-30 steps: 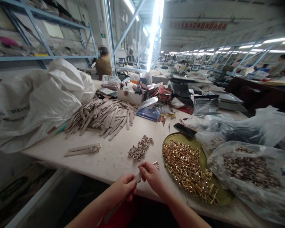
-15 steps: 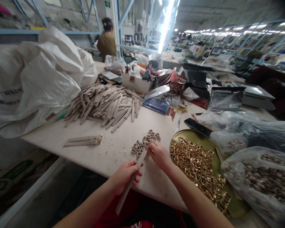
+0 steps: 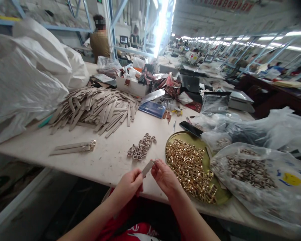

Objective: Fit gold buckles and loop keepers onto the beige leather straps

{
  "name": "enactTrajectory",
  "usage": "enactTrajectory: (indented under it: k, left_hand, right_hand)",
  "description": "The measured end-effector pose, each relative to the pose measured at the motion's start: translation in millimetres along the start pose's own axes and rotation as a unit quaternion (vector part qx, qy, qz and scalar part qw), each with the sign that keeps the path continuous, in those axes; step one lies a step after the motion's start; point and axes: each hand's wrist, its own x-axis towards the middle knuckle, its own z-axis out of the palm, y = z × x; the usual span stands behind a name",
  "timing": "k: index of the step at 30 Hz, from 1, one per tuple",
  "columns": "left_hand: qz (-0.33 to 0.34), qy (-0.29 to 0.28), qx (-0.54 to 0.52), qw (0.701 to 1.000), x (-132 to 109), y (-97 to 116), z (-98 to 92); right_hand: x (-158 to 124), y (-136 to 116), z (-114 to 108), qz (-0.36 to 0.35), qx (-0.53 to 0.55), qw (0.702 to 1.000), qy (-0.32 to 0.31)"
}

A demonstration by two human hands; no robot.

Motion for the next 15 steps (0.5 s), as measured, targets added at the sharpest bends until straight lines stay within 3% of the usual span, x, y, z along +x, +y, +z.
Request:
enactTrajectory:
  k: [7, 11, 15]
  left_hand:
    - [0.069, 0.050, 0.130, 0.988, -19, 14, 8.4]
    - [0.067, 0.053, 0.152, 0.985, -29, 13, 10.2]
    - [0.063, 0.051, 0.204, 0.976, -35, 12, 13.6]
  right_hand:
    - [-27, 11, -9, -0.044, -0.063, 0.997, -0.032]
    - [-36, 8, -15, -0.041, -0.065, 0.997, -0.013]
    - [-44, 8, -16, -0.065, -0.128, 0.989, -0.035]
